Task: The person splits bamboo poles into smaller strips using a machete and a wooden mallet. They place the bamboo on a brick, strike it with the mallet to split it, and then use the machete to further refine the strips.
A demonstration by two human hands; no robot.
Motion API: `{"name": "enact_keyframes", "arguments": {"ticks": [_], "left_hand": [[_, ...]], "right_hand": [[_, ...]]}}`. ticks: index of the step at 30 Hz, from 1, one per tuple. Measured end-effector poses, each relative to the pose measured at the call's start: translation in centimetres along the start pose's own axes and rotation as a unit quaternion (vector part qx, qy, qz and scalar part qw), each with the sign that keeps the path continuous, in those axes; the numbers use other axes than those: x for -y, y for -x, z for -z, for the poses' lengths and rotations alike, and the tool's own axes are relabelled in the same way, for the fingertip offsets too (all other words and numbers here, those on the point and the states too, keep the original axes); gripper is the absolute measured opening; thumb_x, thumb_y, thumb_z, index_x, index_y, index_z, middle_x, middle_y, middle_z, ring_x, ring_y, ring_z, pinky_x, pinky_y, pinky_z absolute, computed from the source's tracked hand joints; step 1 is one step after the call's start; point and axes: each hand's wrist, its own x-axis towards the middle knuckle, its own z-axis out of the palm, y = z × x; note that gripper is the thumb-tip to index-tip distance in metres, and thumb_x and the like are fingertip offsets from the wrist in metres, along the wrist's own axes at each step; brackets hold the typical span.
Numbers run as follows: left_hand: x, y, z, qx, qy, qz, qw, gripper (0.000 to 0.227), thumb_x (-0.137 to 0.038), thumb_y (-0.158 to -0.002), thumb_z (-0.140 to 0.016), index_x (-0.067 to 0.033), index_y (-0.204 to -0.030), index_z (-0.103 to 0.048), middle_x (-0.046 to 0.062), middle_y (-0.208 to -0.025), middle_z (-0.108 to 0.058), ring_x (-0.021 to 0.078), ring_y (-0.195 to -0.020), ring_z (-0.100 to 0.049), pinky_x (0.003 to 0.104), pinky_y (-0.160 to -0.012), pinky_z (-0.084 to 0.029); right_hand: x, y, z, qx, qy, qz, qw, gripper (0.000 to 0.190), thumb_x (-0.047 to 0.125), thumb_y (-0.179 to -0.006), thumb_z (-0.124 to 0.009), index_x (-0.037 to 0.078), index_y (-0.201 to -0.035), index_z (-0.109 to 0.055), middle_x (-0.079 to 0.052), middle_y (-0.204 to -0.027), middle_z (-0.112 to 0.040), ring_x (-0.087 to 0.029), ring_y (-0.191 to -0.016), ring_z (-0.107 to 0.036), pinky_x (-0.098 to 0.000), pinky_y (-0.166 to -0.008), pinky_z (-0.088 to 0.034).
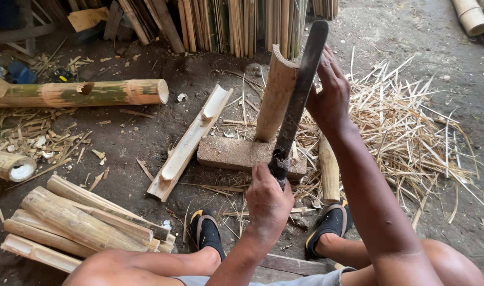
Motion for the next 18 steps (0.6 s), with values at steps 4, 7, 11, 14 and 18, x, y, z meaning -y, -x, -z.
{"name": "enact_keyframes", "arguments": {"ticks": [4, 7, 11, 14, 18], "left_hand": [[0.1, -0.2, 0.0, 0.001, 0.004, 0.002, 1.0, 0.043, -0.006, -0.083, -0.077, 0.0064, -0.113, -0.048, 0.019, -0.1, -0.062, 0.0309, -0.079, -0.075, 0.037, -0.063, -0.065], [-0.2, -0.5, 0.2, 0.036, 0.018, 0.035, 0.999, 0.04, -0.008, -0.087, -0.075, 0.0057, -0.114, -0.048, 0.017, -0.099, -0.062, 0.0288, -0.077, -0.074, 0.036, -0.062, -0.065], [-0.9, -1.2, 0.7, 0.067, 0.034, 0.079, 0.994, 0.034, -0.015, -0.092, -0.071, 0.0032, -0.111, -0.05, 0.017, -0.095, -0.064, 0.03, -0.077, -0.074, 0.041, -0.066, -0.061], [-1.3, -1.7, 0.9, 0.051, 0.038, 0.078, 0.995, 0.032, -0.018, -0.092, -0.07, 0.0021, -0.109, -0.053, 0.017, -0.092, -0.067, 0.0313, -0.079, -0.073, 0.045, -0.07, -0.059], [-1.4, -1.8, 0.8, 0.043, 0.066, 0.095, 0.992, 0.031, -0.018, -0.09, -0.069, 0.0002, -0.11, -0.055, 0.015, -0.087, -0.069, 0.029, -0.077, -0.074, 0.044, -0.072, -0.059]], "right_hand": [[-0.2, -0.2, -0.5, 0.0, 0.008, 0.001, 1.0, 0.043, 0.002, -0.104, -0.071, -0.001, -0.145, -0.057, -0.024, -0.149, -0.059, -0.039, -0.145, -0.052, -0.049, -0.126, -0.042], [-0.4, -0.5, -0.7, -0.008, -0.003, 0.026, 1.0, 0.054, 0.002, -0.105, -0.074, 0.003, -0.152, -0.048, -0.02, -0.155, -0.055, -0.036, -0.15, -0.05, -0.0498, -0.127, -0.042], [-1.2, 0.1, 0.3, -0.028, -0.051, -0.03, 0.998, 0.087, 0.01, -0.095, -0.086, 0.004, -0.161, -0.031, -0.02, -0.165, -0.041, -0.037, -0.154, -0.038, -0.05, -0.123, -0.042], [-3.8, 1.6, 0.3, -0.029, -0.077, -0.132, 0.988, 0.093, 0.012, -0.092, -0.089, 0.003, -0.162, -0.027, -0.022, -0.166, -0.035, -0.038, -0.154, -0.035, -0.0506, -0.123, -0.041], [-10.2, 7.3, -2.1, -0.039, -0.09, -0.302, 0.948, 0.067, 0.01, -0.095, -0.075, 0.0, -0.152, -0.041, -0.022, -0.152, -0.05, -0.034, -0.142, -0.05, -0.0472, -0.115, -0.048]]}}
